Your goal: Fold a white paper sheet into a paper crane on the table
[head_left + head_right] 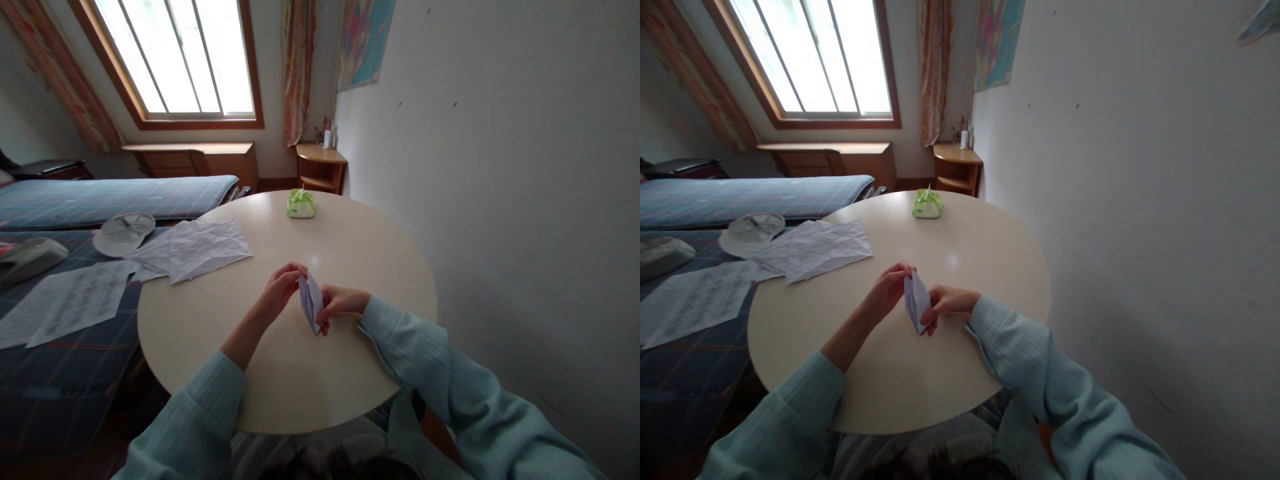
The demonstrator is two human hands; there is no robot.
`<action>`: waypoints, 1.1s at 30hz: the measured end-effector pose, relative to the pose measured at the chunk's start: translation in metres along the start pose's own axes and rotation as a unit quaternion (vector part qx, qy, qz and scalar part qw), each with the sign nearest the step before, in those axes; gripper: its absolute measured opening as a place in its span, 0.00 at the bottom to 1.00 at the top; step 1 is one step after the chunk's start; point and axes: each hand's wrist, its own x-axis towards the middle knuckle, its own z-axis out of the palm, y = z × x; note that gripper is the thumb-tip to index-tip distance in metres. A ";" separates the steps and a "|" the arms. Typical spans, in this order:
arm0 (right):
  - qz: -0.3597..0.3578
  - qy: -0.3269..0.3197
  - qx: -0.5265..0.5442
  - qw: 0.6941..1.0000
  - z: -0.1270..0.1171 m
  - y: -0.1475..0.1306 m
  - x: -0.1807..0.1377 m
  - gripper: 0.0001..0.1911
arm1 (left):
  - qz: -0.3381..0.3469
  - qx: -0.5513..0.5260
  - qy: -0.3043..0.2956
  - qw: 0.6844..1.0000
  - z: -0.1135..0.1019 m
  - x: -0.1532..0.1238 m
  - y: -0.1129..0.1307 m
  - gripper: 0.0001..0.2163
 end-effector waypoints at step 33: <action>0.006 0.003 0.002 1.000 -0.002 0.002 0.001 0.14 | 0.012 0.011 -0.003 1.000 0.002 -0.002 0.000 0.02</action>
